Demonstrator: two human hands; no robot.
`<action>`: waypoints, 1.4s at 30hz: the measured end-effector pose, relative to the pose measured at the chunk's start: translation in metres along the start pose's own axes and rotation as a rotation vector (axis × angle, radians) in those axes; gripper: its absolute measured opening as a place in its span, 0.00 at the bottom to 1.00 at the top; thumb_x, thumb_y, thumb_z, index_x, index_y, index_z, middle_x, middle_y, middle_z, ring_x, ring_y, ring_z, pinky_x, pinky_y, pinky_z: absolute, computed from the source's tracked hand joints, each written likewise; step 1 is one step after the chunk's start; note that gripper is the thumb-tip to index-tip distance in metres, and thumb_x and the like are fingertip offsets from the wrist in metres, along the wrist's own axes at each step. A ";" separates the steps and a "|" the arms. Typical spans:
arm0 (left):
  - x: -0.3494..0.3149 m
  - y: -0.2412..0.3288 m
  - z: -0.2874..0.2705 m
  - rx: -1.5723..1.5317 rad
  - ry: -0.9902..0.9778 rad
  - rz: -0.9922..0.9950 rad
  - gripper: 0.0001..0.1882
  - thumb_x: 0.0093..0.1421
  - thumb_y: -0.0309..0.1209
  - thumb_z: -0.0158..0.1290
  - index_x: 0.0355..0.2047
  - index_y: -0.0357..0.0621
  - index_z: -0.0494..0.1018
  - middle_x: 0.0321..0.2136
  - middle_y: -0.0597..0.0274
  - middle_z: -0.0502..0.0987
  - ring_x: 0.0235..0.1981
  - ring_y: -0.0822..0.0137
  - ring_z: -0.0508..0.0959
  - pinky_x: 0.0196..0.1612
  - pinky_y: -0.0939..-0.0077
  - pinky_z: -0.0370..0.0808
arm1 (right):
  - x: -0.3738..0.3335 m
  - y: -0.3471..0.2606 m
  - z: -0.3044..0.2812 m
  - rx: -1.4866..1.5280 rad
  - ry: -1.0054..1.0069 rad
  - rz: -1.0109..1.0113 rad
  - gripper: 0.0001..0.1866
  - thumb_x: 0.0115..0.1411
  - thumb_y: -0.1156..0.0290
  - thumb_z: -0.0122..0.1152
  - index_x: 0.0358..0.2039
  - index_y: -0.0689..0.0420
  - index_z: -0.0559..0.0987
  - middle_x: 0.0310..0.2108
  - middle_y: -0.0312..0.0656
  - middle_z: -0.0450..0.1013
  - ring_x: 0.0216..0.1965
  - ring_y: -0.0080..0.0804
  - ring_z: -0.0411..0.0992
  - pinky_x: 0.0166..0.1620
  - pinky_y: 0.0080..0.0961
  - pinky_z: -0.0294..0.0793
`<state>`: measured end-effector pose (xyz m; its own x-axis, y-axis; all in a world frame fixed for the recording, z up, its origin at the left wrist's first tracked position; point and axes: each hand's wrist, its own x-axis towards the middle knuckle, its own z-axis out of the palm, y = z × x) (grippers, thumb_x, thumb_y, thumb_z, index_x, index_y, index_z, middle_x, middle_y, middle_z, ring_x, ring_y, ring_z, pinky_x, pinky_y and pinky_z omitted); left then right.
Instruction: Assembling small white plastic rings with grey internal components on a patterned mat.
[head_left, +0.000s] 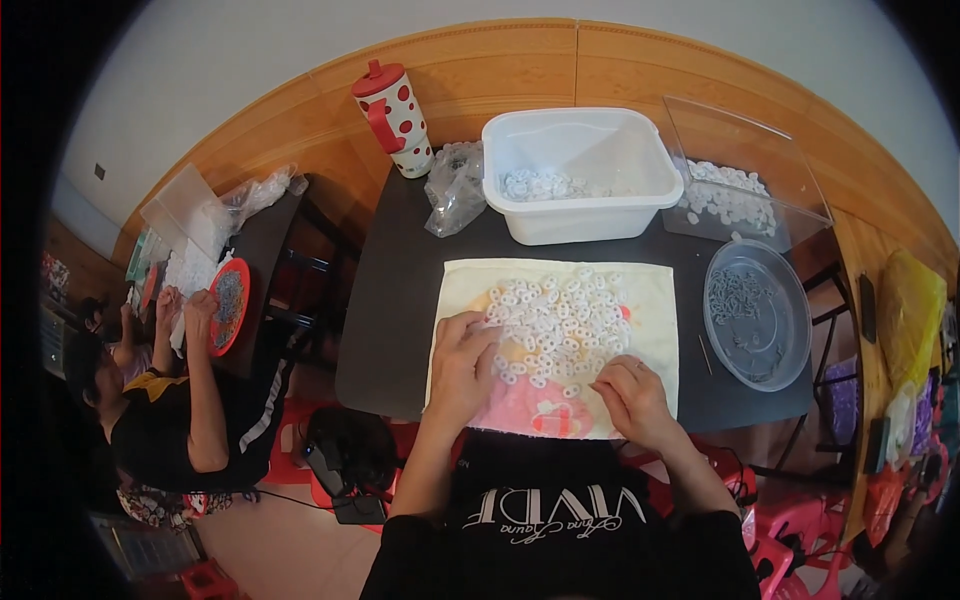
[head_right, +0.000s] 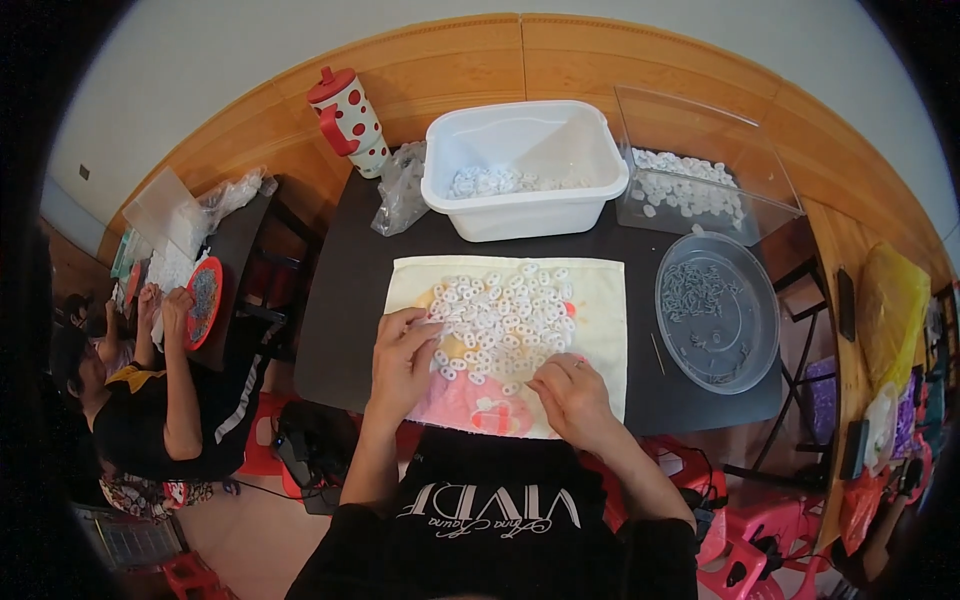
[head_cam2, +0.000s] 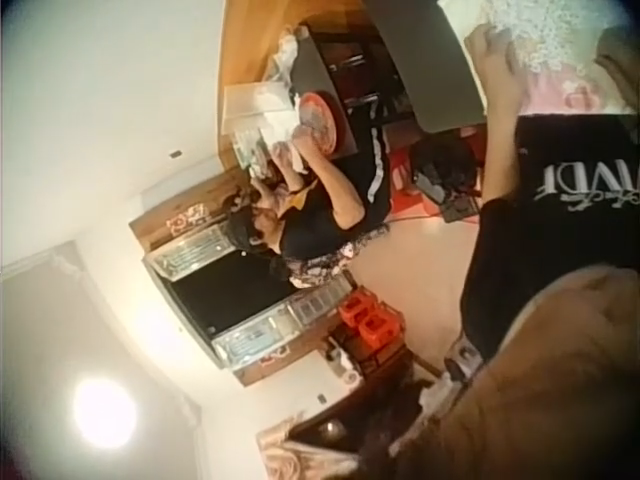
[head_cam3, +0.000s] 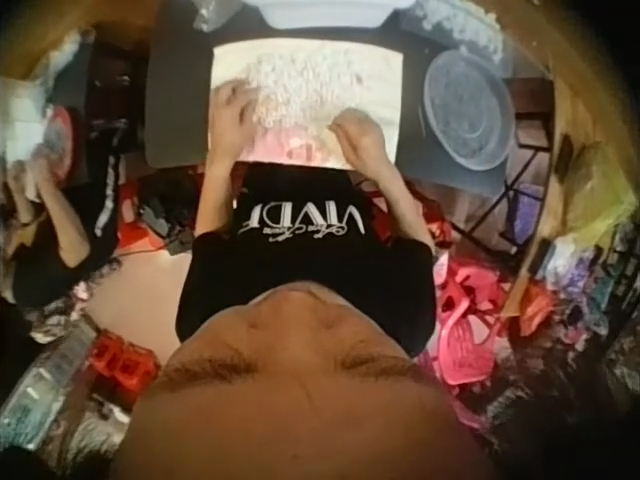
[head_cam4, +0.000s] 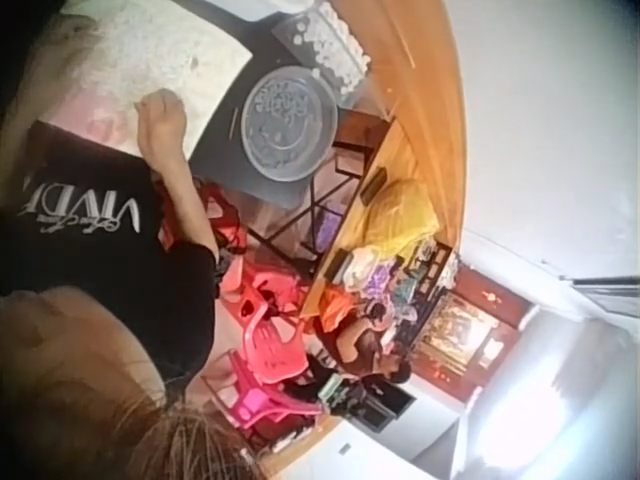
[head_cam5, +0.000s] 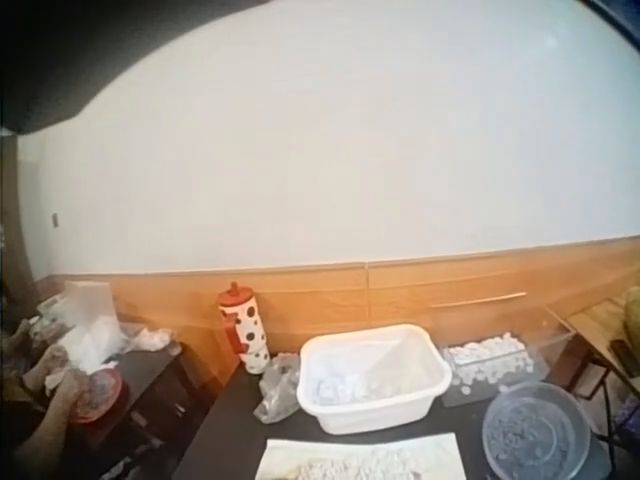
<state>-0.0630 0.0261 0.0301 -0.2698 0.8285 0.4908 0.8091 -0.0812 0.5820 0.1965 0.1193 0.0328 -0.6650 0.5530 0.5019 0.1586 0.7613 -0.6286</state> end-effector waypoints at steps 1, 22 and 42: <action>-0.001 0.003 0.000 -0.004 -0.009 -0.006 0.15 0.52 0.17 0.60 0.41 0.42 0.83 0.48 0.49 0.75 0.46 0.52 0.75 0.45 0.64 0.76 | 0.000 0.000 0.000 -0.007 0.003 0.002 0.06 0.54 0.83 0.64 0.31 0.62 0.75 0.30 0.49 0.74 0.32 0.50 0.74 0.37 0.38 0.72; -0.014 0.032 -0.003 0.067 -0.236 0.155 0.10 0.54 0.27 0.64 0.37 0.40 0.82 0.55 0.55 0.76 0.62 0.45 0.68 0.59 0.55 0.64 | 0.001 -0.003 -0.001 -0.022 -0.007 0.014 0.06 0.55 0.81 0.65 0.31 0.62 0.76 0.30 0.48 0.74 0.32 0.50 0.74 0.37 0.39 0.71; 0.025 0.048 0.019 0.227 -0.313 -0.025 0.14 0.53 0.22 0.59 0.41 0.45 0.84 0.59 0.45 0.69 0.63 0.40 0.62 0.62 0.50 0.59 | 0.002 -0.004 -0.002 -0.039 -0.004 -0.006 0.06 0.55 0.82 0.65 0.31 0.62 0.76 0.29 0.49 0.74 0.32 0.50 0.74 0.38 0.39 0.72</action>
<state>-0.0210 0.0538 0.0580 -0.1466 0.9605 0.2364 0.9089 0.0365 0.4154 0.1956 0.1176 0.0375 -0.6686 0.5473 0.5034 0.1831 0.7773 -0.6019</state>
